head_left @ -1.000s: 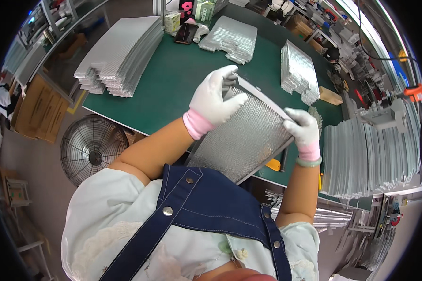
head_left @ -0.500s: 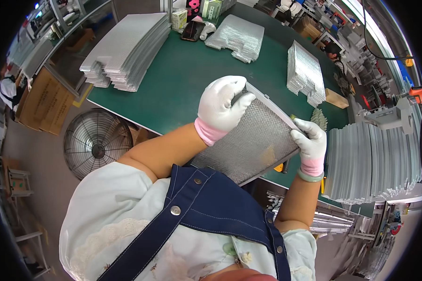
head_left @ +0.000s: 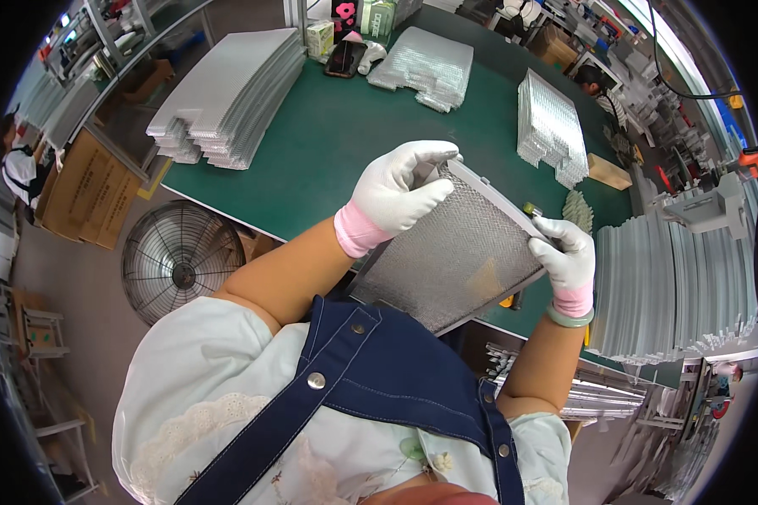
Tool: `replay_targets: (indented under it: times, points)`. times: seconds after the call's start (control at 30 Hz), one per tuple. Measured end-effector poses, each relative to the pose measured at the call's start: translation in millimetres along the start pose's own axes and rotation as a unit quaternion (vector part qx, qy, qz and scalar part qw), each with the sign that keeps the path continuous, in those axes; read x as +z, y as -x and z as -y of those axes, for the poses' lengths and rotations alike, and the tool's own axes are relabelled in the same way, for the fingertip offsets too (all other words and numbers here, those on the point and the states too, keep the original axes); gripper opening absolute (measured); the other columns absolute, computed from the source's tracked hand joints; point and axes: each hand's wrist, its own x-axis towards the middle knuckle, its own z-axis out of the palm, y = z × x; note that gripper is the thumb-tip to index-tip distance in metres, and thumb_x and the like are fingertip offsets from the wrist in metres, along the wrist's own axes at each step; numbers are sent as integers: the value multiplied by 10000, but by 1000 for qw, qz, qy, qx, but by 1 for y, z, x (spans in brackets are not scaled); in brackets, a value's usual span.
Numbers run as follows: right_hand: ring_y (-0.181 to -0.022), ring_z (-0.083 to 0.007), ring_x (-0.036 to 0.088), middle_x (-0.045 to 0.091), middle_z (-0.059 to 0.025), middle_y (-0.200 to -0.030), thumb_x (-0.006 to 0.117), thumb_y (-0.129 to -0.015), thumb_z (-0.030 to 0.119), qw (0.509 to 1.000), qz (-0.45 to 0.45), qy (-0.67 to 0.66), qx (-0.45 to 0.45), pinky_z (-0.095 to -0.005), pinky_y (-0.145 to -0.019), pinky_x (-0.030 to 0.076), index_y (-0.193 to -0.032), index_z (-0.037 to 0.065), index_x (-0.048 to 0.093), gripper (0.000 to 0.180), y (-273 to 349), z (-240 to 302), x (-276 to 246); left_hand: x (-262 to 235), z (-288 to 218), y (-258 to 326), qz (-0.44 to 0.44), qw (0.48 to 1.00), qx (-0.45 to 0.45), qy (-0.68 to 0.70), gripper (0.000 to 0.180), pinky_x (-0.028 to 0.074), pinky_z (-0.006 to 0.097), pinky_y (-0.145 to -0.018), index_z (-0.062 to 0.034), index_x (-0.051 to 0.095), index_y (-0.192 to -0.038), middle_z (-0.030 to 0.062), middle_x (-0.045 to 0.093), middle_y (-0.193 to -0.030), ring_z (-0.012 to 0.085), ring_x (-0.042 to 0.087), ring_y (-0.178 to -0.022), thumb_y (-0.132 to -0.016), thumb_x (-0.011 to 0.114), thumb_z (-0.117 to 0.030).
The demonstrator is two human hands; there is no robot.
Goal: The person assembles a rectangular metal frame by inserting a mesh sheet into a frame and securing it with a plastic clip. They use a hammer to tap the clip into place and a handheld power tool to fasten the assembly. The process is repeated for multiple units, with the person handling mesh sheets, frames, and clips on a green workbench.
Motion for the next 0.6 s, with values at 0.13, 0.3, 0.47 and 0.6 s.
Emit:
replay_targets:
  times: [0.13, 0.3, 0.47, 0.6]
  points:
    - [-945, -158, 675, 712, -76, -1065, 786, -788, 20, 997, 6, 74, -14, -282, -856, 520, -1108, -8, 705, 332, 3, 14, 2, 6, -2, 1, -24, 980, 34, -195, 470, 445, 199, -684, -50, 510, -1302, 36, 631, -1162, 20, 496, -761, -881, 668, 86]
    - [-1022, -354, 662, 691, -181, -1091, 758, -792, 109, 938, -28, 281, -203, -398, -892, 525, -1188, 26, 670, 414, -3, 63, 46, 15, -5, 5, -22, 995, -9, -102, 460, 489, 216, -727, -44, 500, -1263, 54, 612, -1132, 54, 564, -836, -866, 688, 92]
    - [-871, -177, 712, 738, -134, -979, 718, -822, 61, 994, 35, 105, 3, -289, -797, 546, -1135, -23, 689, 325, -5, 81, 57, 11, -15, 8, 5, 1000, -8, 25, 468, 543, 265, -831, -44, 501, -1230, 68, 606, -1098, 141, 642, -978, -842, 706, 118]
    - [-866, -133, 701, 742, -102, -965, 714, -825, 31, 996, -6, 78, -42, -265, -790, 543, -1134, -11, 700, 312, 0, 71, 61, 15, -13, 13, -4, 1000, 19, 11, 488, 542, 272, -838, -45, 506, -1236, 64, 598, -1094, 140, 634, -996, -829, 714, 124]
